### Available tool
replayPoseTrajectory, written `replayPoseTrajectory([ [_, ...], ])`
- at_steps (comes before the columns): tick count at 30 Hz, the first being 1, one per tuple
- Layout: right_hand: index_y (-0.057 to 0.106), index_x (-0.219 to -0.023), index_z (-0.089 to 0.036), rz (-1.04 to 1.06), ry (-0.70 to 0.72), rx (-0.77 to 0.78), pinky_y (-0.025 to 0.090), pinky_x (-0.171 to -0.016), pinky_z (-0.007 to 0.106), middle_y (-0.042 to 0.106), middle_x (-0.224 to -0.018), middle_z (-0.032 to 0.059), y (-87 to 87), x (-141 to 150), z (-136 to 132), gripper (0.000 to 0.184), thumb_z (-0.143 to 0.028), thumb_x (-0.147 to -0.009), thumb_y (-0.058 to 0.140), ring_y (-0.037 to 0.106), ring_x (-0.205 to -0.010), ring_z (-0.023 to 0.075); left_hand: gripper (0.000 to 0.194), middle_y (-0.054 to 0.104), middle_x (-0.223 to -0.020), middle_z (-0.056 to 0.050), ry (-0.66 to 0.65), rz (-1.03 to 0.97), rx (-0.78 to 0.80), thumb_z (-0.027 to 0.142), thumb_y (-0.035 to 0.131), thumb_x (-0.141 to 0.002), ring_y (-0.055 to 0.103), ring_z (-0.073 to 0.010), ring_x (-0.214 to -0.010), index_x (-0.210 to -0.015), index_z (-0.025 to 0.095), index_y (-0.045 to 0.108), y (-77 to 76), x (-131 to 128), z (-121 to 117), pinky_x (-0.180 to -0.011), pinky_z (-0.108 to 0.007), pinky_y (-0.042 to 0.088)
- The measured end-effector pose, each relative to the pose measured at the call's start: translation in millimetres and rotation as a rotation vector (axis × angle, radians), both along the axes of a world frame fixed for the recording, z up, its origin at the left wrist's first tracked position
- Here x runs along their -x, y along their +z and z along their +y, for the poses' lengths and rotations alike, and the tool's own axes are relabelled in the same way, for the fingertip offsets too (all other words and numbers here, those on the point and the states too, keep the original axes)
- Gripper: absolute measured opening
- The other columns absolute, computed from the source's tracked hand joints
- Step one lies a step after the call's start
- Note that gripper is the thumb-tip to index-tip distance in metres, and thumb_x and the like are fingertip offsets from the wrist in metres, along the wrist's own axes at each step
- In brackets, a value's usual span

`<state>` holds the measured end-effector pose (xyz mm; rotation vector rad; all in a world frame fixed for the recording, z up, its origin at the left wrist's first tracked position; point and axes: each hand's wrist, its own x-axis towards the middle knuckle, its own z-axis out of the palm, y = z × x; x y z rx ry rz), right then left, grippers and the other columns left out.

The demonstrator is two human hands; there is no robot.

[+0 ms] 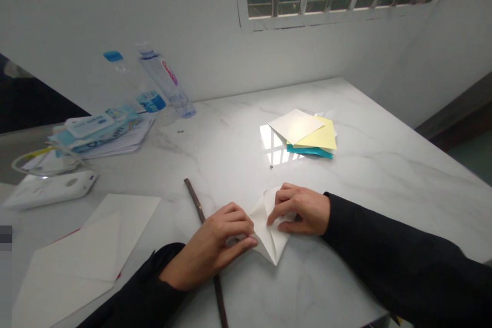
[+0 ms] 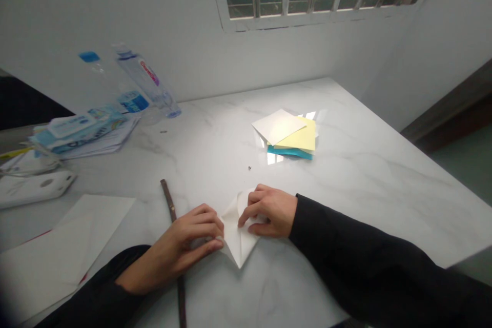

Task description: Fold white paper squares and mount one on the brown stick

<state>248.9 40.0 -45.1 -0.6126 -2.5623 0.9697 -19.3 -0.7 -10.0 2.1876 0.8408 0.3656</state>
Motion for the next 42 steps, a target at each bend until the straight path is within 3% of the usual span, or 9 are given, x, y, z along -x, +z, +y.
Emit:
replayPoseTrajectory([
  [4, 0.077, -0.111, -0.023, -0.007, 0.003, 0.006, 0.046, -0.089, 0.037, 0.065, -0.093, 0.0077, -0.2, -0.2, 0.2, 0.023, -0.024, -0.089, 0.071, 0.054, -0.090, 0.0219, 0.023, 0.066, -0.087, -0.003, 0.029, 0.039, 0.003, 0.032, 0.057, -0.101, 0.055, -0.0193, -0.089, -0.084, 0.020, 0.066, 2.2, -4.3, 1.3, -0.086, -0.033, 0.044],
  [10, 0.077, -0.111, -0.023, -0.020, 0.003, -0.001, 0.046, -0.087, 0.035, 0.064, -0.091, 0.0071, 0.5, -0.3, 0.1, 0.023, -0.024, -0.089, 0.071, 0.053, -0.089, 0.0217, 0.016, 0.070, -0.092, -0.003, -0.101, 0.051, 0.082, 0.031, 0.063, -0.099, 0.056, -0.0193, -0.093, -0.089, 0.023, 0.073, 11.5, -4.1, 8.1, -0.088, -0.032, 0.045],
  [15, 0.077, -0.111, -0.023, -0.014, 0.004, 0.006, 0.047, -0.087, 0.035, 0.064, -0.092, 0.0076, -0.4, -0.9, 0.5, 0.023, -0.031, -0.090, 0.072, 0.053, -0.090, 0.0218, 0.014, 0.074, -0.099, -0.003, -0.132, 0.020, 0.131, 0.032, 0.066, -0.097, 0.058, -0.0199, -0.099, -0.089, 0.025, 0.076, 13.1, 1.2, 11.5, -0.091, -0.032, 0.046],
  [21, 0.076, -0.109, -0.022, 0.001, -0.005, 0.007, 0.045, -0.087, 0.036, 0.065, -0.094, 0.0074, 0.8, 0.1, -1.3, 0.044, -0.053, -0.078, 0.082, 0.054, -0.090, 0.0222, 0.012, 0.074, -0.099, -0.003, -0.112, 0.015, 0.135, 0.030, 0.067, -0.096, 0.059, -0.0190, -0.099, -0.091, 0.025, 0.076, 13.9, 0.3, 11.6, -0.092, -0.032, 0.047],
  [33, 0.074, -0.108, -0.021, -0.022, -0.031, -0.020, 0.044, -0.085, 0.036, 0.064, -0.093, 0.0073, 2.8, 3.1, -5.4, 0.043, -0.051, -0.078, 0.082, 0.053, -0.088, 0.0224, 0.022, 0.069, -0.086, -0.001, -0.031, 0.051, 0.046, 0.034, 0.061, -0.100, 0.056, -0.0183, -0.087, -0.084, 0.022, 0.070, 6.9, -8.8, 7.0, -0.084, -0.032, 0.044],
  [42, 0.074, -0.108, -0.021, -0.002, -0.022, -0.018, 0.043, -0.087, 0.037, 0.064, -0.094, 0.0069, 2.5, 4.1, -4.7, 0.044, -0.051, -0.077, 0.083, 0.053, -0.089, 0.0221, 0.024, 0.066, -0.088, -0.001, 0.037, 0.072, 0.000, 0.031, 0.059, -0.100, 0.056, -0.0172, -0.083, -0.080, 0.021, 0.066, 2.5, -16.9, 4.8, -0.085, -0.034, 0.041],
])
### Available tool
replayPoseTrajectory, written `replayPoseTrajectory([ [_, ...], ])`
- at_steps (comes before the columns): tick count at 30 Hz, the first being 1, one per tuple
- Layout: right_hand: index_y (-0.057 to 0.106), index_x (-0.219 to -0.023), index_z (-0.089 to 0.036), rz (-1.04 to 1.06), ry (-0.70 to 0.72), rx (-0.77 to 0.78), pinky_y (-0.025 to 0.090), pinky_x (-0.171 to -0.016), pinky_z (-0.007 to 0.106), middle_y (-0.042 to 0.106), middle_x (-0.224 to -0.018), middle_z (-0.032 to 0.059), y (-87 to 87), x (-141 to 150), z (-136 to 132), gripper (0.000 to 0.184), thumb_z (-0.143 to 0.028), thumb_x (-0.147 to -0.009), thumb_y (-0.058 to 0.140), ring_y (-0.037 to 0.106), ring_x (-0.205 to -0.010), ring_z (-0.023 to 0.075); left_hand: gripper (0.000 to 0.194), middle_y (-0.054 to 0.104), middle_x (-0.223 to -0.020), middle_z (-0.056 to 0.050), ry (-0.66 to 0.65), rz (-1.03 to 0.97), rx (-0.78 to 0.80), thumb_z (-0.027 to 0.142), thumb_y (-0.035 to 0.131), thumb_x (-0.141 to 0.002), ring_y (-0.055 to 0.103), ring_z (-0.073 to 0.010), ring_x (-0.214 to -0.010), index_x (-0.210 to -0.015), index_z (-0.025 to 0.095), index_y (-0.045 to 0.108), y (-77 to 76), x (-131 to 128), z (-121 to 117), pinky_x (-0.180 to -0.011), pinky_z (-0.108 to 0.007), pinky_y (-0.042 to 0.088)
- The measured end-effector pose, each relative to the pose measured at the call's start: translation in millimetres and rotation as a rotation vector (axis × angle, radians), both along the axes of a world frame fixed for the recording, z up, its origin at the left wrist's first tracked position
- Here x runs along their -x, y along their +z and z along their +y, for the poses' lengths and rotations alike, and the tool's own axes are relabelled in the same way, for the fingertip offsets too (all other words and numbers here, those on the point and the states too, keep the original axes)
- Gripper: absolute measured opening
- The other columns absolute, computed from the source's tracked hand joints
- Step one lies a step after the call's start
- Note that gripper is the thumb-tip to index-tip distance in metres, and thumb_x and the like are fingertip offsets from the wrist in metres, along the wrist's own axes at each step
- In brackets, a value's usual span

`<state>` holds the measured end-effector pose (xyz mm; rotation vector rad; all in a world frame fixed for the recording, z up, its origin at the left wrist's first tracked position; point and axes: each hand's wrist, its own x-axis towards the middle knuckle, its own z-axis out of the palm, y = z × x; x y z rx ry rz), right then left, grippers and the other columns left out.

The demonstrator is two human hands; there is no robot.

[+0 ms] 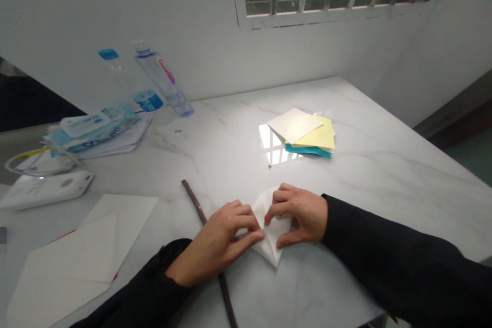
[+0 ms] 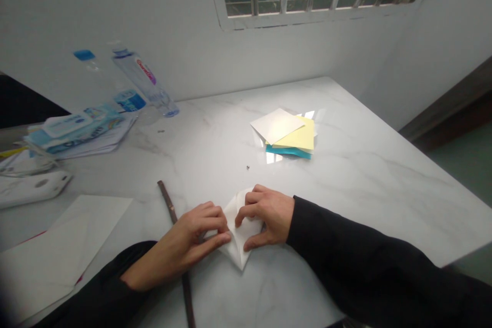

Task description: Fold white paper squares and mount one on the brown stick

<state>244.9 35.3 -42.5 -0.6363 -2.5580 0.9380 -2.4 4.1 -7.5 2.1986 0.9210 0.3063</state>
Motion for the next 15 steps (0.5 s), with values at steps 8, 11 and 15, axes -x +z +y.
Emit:
replayPoseTrajectory([
  [8, 0.074, -0.108, -0.021, 0.000, -0.007, 0.007, 0.044, -0.085, 0.037, 0.064, -0.093, 0.0065, -2.5, 0.3, -1.4, 0.044, -0.051, -0.077, 0.083, 0.053, -0.087, 0.0221, 0.018, 0.066, -0.087, -0.002, 0.105, 0.064, -0.098, 0.028, 0.063, -0.097, 0.055, -0.0206, -0.086, -0.080, 0.021, 0.063, -8.0, -7.6, -7.6, -0.078, -0.035, 0.040],
  [11, 0.074, -0.108, -0.021, -0.004, -0.008, 0.014, 0.044, -0.085, 0.037, 0.065, -0.093, 0.0068, -2.8, 0.5, -1.0, 0.045, -0.052, -0.077, 0.082, 0.053, -0.088, 0.0226, 0.018, 0.066, -0.089, -0.001, 0.117, 0.074, -0.112, 0.027, 0.064, -0.096, 0.055, -0.0206, -0.087, -0.080, 0.021, 0.061, -10.0, -7.6, -9.1, -0.080, -0.035, 0.040],
  [15, 0.074, -0.108, -0.021, 0.006, -0.011, 0.006, 0.045, -0.085, 0.037, 0.064, -0.092, 0.0063, -2.4, 0.4, -0.5, 0.045, -0.053, -0.077, 0.082, 0.053, -0.087, 0.0223, 0.014, 0.065, -0.093, -0.001, 0.114, 0.065, -0.098, 0.028, 0.062, -0.098, 0.055, -0.0203, -0.091, -0.085, 0.022, 0.062, -11.3, -3.0, -11.3, -0.082, -0.035, 0.040],
])
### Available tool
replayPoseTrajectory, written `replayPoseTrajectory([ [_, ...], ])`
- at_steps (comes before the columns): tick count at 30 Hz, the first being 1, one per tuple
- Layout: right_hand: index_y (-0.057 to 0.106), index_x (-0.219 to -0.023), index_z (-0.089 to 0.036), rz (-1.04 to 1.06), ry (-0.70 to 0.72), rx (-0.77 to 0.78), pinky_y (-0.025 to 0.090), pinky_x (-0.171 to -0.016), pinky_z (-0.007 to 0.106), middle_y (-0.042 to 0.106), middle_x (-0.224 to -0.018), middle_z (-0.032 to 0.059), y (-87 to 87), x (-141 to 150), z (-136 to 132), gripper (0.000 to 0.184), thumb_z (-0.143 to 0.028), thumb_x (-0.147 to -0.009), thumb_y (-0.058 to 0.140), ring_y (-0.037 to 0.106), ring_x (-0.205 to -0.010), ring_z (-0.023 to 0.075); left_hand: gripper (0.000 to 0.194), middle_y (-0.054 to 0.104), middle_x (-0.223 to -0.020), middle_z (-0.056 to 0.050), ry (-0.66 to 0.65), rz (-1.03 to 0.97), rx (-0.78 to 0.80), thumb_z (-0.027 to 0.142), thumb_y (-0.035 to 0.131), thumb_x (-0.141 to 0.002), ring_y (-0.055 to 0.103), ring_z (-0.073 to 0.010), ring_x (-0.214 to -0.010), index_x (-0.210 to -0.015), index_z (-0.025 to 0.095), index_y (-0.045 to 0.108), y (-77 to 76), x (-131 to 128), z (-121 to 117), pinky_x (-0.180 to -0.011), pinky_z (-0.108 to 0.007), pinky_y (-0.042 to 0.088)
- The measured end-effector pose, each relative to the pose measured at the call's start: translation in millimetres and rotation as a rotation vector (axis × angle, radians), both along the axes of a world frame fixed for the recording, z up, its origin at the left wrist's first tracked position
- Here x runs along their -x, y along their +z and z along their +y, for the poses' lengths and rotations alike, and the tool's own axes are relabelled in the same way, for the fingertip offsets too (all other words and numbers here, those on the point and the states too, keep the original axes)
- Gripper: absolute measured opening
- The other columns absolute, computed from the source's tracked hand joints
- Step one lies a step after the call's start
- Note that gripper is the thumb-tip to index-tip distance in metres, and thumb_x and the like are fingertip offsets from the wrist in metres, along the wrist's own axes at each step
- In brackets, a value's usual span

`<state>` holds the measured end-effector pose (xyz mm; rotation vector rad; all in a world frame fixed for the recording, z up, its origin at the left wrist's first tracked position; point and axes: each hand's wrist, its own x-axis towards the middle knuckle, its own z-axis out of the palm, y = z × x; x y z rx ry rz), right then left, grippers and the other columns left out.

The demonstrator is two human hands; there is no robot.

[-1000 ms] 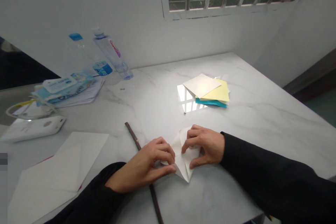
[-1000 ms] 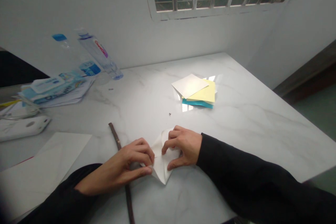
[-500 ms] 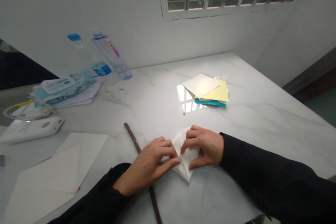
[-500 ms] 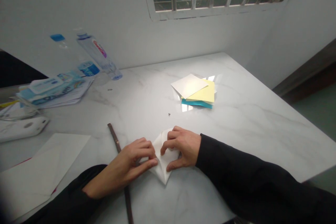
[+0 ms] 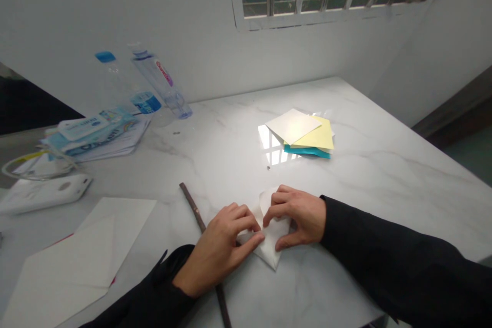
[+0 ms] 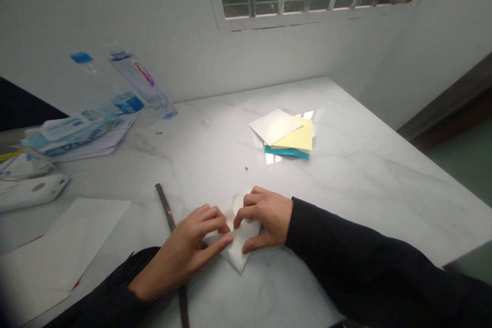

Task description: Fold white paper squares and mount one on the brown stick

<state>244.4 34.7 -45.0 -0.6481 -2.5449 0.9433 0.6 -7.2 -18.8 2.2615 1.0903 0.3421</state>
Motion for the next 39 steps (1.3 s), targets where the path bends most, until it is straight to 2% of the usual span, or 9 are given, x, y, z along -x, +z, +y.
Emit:
replayPoseTrajectory([
  [7, 0.074, -0.108, -0.022, 0.004, -0.012, 0.007, 0.045, -0.084, 0.036, 0.064, -0.092, 0.0067, -0.5, 0.0, -1.2, 0.044, -0.053, -0.078, 0.081, 0.053, -0.088, 0.0226, 0.014, 0.062, -0.094, -0.001, 0.017, -0.023, 0.018, 0.029, 0.061, -0.099, 0.056, -0.0195, -0.092, -0.086, 0.023, 0.063, -2.7, 5.1, -1.4, -0.082, -0.033, 0.042],
  [33, 0.073, -0.107, -0.022, -0.022, -0.039, 0.004, 0.044, -0.085, 0.036, 0.064, -0.093, 0.0060, -2.2, 2.3, -2.6, 0.047, -0.052, -0.073, 0.086, 0.052, -0.089, 0.0223, 0.014, 0.064, -0.083, 0.001, 0.136, 0.028, -0.041, 0.026, 0.067, -0.094, 0.055, -0.0202, -0.084, -0.081, 0.023, 0.064, -8.5, -6.9, -7.1, -0.079, -0.035, 0.041],
  [39, 0.070, -0.115, -0.021, -0.025, -0.046, -0.004, 0.044, -0.084, 0.036, 0.063, -0.090, 0.0059, -2.9, 3.3, -2.5, 0.057, -0.053, -0.072, 0.086, 0.051, -0.085, 0.0222, 0.010, 0.065, -0.084, 0.001, 0.159, 0.016, -0.049, 0.022, 0.068, -0.092, 0.055, -0.0200, -0.085, -0.082, 0.023, 0.065, -6.0, -9.4, -7.6, -0.080, -0.035, 0.042],
])
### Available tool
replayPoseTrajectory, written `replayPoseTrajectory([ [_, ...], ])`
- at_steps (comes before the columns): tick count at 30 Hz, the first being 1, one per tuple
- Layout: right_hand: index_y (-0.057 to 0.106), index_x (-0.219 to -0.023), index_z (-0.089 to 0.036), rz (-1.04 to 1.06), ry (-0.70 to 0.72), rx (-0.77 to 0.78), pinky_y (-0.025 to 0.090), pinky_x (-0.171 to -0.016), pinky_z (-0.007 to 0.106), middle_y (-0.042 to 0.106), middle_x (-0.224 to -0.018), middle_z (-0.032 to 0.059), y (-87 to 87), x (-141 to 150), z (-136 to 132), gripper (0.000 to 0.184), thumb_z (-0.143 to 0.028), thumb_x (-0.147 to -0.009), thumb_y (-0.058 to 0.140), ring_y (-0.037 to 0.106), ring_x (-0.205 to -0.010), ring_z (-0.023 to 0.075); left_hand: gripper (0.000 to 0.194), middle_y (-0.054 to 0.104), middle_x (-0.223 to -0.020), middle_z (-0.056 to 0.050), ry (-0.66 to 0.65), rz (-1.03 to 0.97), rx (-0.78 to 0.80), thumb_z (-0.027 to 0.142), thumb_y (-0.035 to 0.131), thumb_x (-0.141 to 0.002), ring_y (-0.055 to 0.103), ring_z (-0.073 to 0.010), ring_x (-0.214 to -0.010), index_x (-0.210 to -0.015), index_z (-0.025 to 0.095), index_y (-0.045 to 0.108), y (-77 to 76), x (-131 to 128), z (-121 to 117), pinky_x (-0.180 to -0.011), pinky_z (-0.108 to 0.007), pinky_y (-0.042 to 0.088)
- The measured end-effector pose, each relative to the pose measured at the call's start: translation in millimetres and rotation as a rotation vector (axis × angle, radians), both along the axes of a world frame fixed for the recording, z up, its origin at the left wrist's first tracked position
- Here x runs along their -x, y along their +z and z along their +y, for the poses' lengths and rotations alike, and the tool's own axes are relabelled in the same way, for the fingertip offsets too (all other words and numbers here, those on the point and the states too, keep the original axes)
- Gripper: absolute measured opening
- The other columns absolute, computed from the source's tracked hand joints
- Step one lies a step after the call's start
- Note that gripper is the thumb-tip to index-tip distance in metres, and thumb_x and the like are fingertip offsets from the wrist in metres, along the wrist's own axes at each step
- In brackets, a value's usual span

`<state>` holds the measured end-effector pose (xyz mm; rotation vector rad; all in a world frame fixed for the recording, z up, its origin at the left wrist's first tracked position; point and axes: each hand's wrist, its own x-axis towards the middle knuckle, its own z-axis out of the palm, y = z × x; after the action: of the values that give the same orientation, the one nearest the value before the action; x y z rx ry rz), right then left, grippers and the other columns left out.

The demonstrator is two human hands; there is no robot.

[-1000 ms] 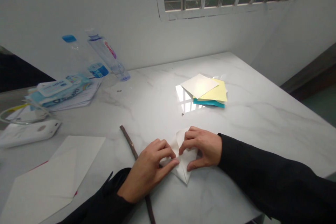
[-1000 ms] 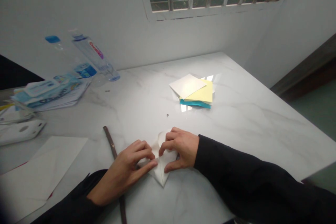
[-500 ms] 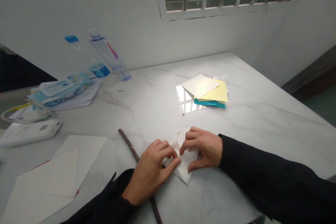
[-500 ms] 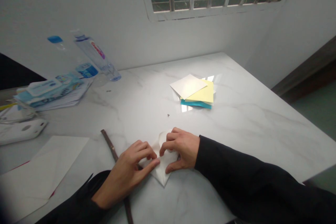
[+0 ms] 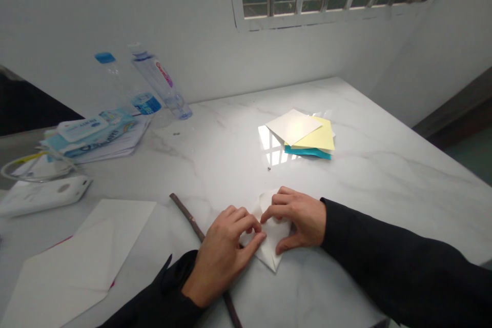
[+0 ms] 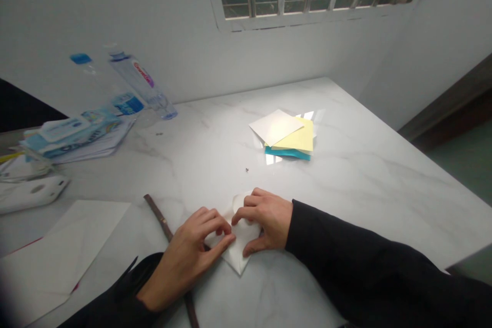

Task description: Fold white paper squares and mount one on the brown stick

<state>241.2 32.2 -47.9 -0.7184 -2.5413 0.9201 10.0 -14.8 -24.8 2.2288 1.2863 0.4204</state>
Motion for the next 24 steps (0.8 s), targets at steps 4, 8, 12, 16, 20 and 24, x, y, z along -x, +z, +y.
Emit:
replayPoseTrajectory([
  [4, 0.070, -0.116, -0.020, 0.005, -0.007, 0.007, 0.044, -0.083, 0.036, 0.063, -0.089, 0.0057, 0.8, 0.1, -0.4, 0.055, -0.053, -0.074, 0.085, 0.050, -0.085, 0.0223, 0.009, 0.065, -0.084, 0.000, -0.004, -0.002, -0.003, 0.021, 0.067, -0.092, 0.056, -0.0202, -0.085, -0.083, 0.023, 0.065, 0.2, -0.5, 0.4, -0.080, -0.035, 0.043],
  [8, 0.070, -0.115, -0.020, 0.013, -0.018, 0.013, 0.044, -0.083, 0.036, 0.063, -0.088, 0.0052, 3.9, -0.4, -1.9, 0.038, -0.040, -0.083, 0.079, 0.051, -0.085, 0.0221, 0.007, 0.065, -0.088, 0.000, 0.007, 0.005, 0.008, 0.021, 0.068, -0.091, 0.056, -0.0209, -0.088, -0.085, 0.023, 0.065, 0.1, -0.4, -0.3, -0.082, -0.036, 0.043],
  [12, 0.070, -0.115, -0.020, 0.001, -0.025, 0.019, 0.045, -0.083, 0.036, 0.063, -0.088, 0.0052, 6.2, -0.3, -2.8, 0.034, -0.032, -0.084, 0.077, 0.052, -0.086, 0.0220, 0.006, 0.064, -0.088, 0.000, 0.032, 0.015, 0.021, 0.021, 0.069, -0.090, 0.056, -0.0214, -0.088, -0.088, 0.023, 0.065, -0.3, -0.6, -1.8, -0.082, -0.036, 0.043],
  [16, 0.070, -0.114, -0.019, 0.002, -0.036, 0.015, 0.045, -0.083, 0.036, 0.064, -0.087, 0.0051, 5.7, 0.5, -3.2, 0.034, -0.032, -0.083, 0.077, 0.052, -0.085, 0.0219, 0.010, 0.063, -0.091, 0.000, 0.061, -0.017, 0.024, 0.020, 0.071, -0.088, 0.057, -0.0216, -0.090, -0.095, 0.024, 0.065, -1.4, -0.9, -2.9, -0.084, -0.036, 0.044],
  [20, 0.069, -0.113, -0.018, 0.016, -0.047, 0.012, 0.045, -0.082, 0.035, 0.064, -0.087, 0.0048, 3.6, 1.3, -3.2, 0.034, -0.031, -0.083, 0.078, 0.052, -0.084, 0.0213, 0.017, 0.063, -0.100, 0.000, 0.089, -0.055, 0.044, 0.021, 0.072, -0.088, 0.060, -0.0216, -0.096, -0.102, 0.027, 0.066, -2.5, -0.7, -3.0, -0.087, -0.036, 0.045],
  [24, 0.070, -0.112, -0.018, 0.027, -0.055, 0.020, 0.046, -0.081, 0.035, 0.065, -0.086, 0.0046, 2.7, 1.1, -2.7, 0.033, -0.032, -0.083, 0.078, 0.052, -0.084, 0.0212, 0.017, 0.062, -0.103, 0.000, 0.089, -0.070, 0.062, 0.022, 0.072, -0.089, 0.061, -0.0209, -0.096, -0.104, 0.028, 0.067, -4.4, 1.9, -3.1, -0.087, -0.035, 0.046],
])
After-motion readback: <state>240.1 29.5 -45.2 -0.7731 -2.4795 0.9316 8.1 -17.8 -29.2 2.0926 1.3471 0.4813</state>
